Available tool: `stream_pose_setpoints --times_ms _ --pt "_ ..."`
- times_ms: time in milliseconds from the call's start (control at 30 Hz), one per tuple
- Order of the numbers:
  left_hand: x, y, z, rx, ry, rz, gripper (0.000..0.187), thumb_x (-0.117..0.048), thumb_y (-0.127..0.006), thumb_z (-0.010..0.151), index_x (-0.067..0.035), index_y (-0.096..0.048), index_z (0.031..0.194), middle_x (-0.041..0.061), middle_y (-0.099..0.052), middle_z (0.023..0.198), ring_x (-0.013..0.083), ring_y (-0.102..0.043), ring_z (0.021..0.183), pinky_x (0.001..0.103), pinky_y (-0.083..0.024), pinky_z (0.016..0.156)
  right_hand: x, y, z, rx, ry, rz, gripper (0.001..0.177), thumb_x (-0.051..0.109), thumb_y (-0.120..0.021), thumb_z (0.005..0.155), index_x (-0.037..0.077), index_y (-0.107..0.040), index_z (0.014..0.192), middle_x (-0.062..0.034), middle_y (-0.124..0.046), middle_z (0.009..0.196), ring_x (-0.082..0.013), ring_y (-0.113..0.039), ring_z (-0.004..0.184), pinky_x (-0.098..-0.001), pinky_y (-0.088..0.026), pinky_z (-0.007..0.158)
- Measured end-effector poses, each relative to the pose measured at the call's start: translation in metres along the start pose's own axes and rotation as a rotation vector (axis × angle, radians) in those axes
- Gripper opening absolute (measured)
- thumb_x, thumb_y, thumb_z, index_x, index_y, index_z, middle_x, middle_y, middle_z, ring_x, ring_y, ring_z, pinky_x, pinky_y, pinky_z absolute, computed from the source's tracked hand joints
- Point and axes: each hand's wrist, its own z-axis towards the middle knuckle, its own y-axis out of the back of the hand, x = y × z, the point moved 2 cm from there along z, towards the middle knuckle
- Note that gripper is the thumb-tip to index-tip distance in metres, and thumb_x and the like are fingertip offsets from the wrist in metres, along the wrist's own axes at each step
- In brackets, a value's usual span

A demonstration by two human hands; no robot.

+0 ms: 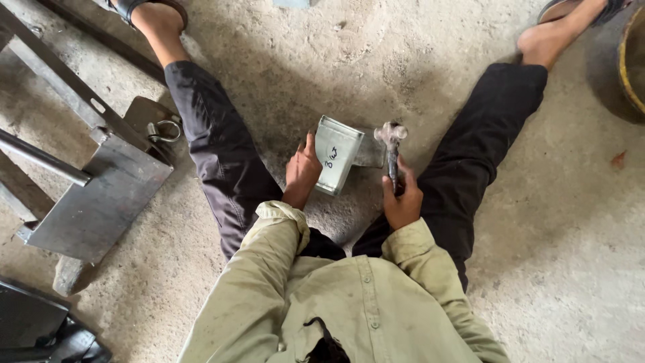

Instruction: The person sits on the floor and uses a hammer to strike a small metal block placed on a larger metal anvil. They repeatedly pick up the metal block, position it, and strike it with the hammer to shape or flatten it.

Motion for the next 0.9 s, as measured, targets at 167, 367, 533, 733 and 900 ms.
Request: stream_pose_setpoints --times_ms 167,367,533,733,900 --pt "-0.008 0.02 0.005 -0.106 -0.097 0.087 0.069 -0.016 -0.061 0.08 -0.005 -0.044 0.146 0.03 -0.059 0.132 0.0486 -0.063 0.108 0.054 -0.053 0.086 -0.029 -0.007 0.01 0.059 -0.026 -0.012 0.053 0.013 -0.073 0.094 0.011 -0.058 0.144 -0.0112 -0.073 0.085 -0.011 -0.063 0.069 -0.0305 -0.053 0.064" --pt "-0.045 0.03 -0.017 -0.167 -0.206 0.035 0.043 -0.037 -0.065 0.097 -0.011 -0.059 0.132 0.016 -0.062 0.129 0.0361 -0.062 0.119 0.051 -0.053 0.098 -0.043 -0.011 0.008 0.085 -0.135 -0.095 0.053 0.011 -0.074 0.093 0.013 -0.057 0.144 -0.0128 -0.069 0.077 -0.0141 -0.063 0.061 -0.0322 -0.05 0.058" --pt "-0.077 -0.004 -0.019 0.003 -0.334 -0.11 0.05 -0.028 -0.071 0.086 -0.008 -0.061 0.131 0.02 -0.064 0.125 0.0431 -0.064 0.111 0.056 -0.05 0.091 -0.041 -0.014 0.011 0.079 -0.141 -0.026 0.055 0.01 -0.074 0.093 0.013 -0.056 0.145 -0.0111 -0.07 0.077 -0.0129 -0.062 0.063 -0.0311 -0.05 0.058" --pt "-0.06 -0.001 0.003 -0.073 -0.137 -0.785 0.035 -0.001 -0.062 0.094 -0.005 -0.062 0.128 0.008 -0.071 0.112 0.0187 -0.068 0.096 0.03 -0.054 0.09 -0.048 -0.012 0.012 0.096 -0.202 0.032 0.056 0.008 -0.071 0.094 0.012 -0.054 0.147 -0.0086 -0.068 0.075 -0.0117 -0.06 0.062 -0.0304 -0.05 0.057" --pt "-0.076 0.018 0.02 -0.204 -0.301 -1.124 0.016 0.002 -0.069 0.102 0.0 -0.061 0.115 0.006 -0.065 0.102 0.0096 -0.058 0.096 0.025 -0.049 0.089 -0.041 -0.012 0.013 0.06 -0.137 0.031 0.054 0.008 -0.071 0.094 0.01 -0.055 0.146 -0.0059 -0.069 0.077 -0.0102 -0.06 0.065 -0.0294 -0.05 0.059"
